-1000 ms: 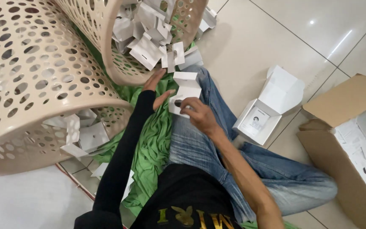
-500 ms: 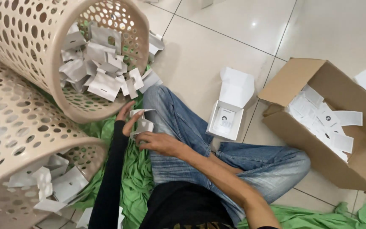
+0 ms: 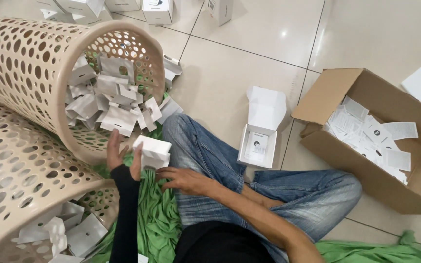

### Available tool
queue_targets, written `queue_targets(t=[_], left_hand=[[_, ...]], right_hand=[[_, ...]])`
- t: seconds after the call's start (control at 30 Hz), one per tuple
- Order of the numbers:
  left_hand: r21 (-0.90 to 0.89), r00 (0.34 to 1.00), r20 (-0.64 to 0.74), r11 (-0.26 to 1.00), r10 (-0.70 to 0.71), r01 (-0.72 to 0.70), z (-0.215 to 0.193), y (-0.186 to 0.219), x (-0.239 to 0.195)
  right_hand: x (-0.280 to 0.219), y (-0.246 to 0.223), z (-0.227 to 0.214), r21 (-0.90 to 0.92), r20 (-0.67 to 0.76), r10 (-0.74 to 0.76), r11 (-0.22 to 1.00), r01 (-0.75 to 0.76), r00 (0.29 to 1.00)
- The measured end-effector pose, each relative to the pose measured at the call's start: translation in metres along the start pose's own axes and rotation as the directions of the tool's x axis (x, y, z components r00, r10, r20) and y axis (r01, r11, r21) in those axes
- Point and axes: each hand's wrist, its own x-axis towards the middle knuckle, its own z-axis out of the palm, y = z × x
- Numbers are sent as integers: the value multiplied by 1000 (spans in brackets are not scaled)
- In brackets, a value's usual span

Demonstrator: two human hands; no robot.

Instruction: The person sits on the floor and repeatedly packs small white paper inserts into small white product boxes. They take the inserts from a large cardboard box and place them into the small boxes, then close the boxes and set them aside.

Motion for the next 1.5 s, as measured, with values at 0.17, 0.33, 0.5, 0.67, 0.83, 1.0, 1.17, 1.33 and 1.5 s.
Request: queue_targets(t=[0.17, 0.33, 0.5, 0.67, 0.83, 1.0, 1.17, 1.33, 1.5], left_hand=[[159, 980, 182, 981, 79, -109, 21, -86, 2], [298, 975, 220, 952, -4, -63, 41, -87, -5], [489, 918, 217, 851, -332, 192, 47, -68, 2], [676, 924, 382, 684, -8, -274, 41, -70, 0], [668, 901, 424, 641, 88, -377, 34, -66, 6], [515, 880, 453, 764, 143, -389, 32, -82, 17], [431, 975, 166, 878, 148, -207, 8, 7, 5], [398, 936, 84, 850, 341, -345, 24, 49, -14], [422, 934, -35, 852, 357, -309, 6, 58, -8]], right_hand=[[-13, 7, 10, -9, 47, 137, 991, -137, 989], [-29, 20, 14, -75, -60, 220, 972, -224, 974], [-32, 20, 10, -105, -19, 128, 986, -129, 992], [-46, 24, -4, 49, -171, 324, 946, -321, 930], [-55, 31, -14, 191, -314, 505, 863, -467, 804], [-55, 35, -19, 217, -276, 477, 877, -430, 834], [-39, -2, -51, 224, -432, 484, 875, -429, 761], [-19, -37, -70, 87, -562, 300, 948, -306, 771], [-32, -29, -68, 46, -462, 319, 940, -337, 827]])
